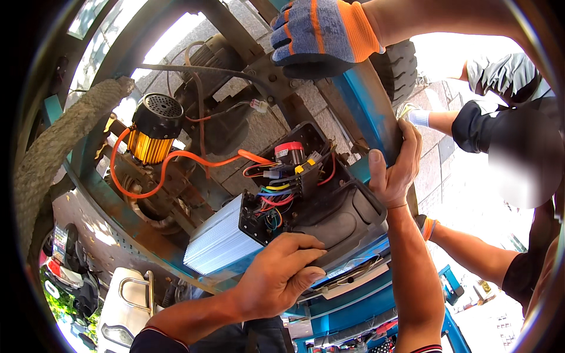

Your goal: The person uses a cordless drill to secure a silver heat sink and a black control box onto the frame of a blue electric three-wheeler. They then connect various colored wires to the terminals of the control box and route the cables within the vehicle's chassis.

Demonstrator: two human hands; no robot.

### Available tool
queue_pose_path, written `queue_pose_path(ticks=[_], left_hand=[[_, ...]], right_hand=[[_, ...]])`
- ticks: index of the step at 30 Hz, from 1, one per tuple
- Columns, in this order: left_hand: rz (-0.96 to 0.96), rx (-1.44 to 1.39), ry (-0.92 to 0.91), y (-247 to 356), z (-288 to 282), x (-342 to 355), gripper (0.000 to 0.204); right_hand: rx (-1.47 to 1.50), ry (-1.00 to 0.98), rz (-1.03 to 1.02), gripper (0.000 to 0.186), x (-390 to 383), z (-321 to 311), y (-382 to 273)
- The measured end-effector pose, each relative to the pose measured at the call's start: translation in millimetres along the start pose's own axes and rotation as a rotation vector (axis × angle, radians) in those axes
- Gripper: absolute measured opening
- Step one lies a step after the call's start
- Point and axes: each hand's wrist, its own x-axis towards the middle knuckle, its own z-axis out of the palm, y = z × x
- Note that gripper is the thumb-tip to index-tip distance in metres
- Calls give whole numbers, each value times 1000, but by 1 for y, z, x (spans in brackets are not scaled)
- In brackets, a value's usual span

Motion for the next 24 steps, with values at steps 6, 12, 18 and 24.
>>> queue_pose_path(ticks=[6, 12, 18, 24], left_hand=[[-34, 38, 136, 5, 12, -27, 41], [39, 121, 303, -4, 26, -63, 41], [134, -46, 414, -15, 27, -68, 32], [230, -22, 217, -40, -2, -60, 25]], right_hand=[[13, -11, -17, 74, -2, 0, 1], [56, -3, 7, 76, -6, 5, 1], [121, -14, 26, 82, -7, 6, -2], [156, -69, -24, 96, -9, 5, 3]])
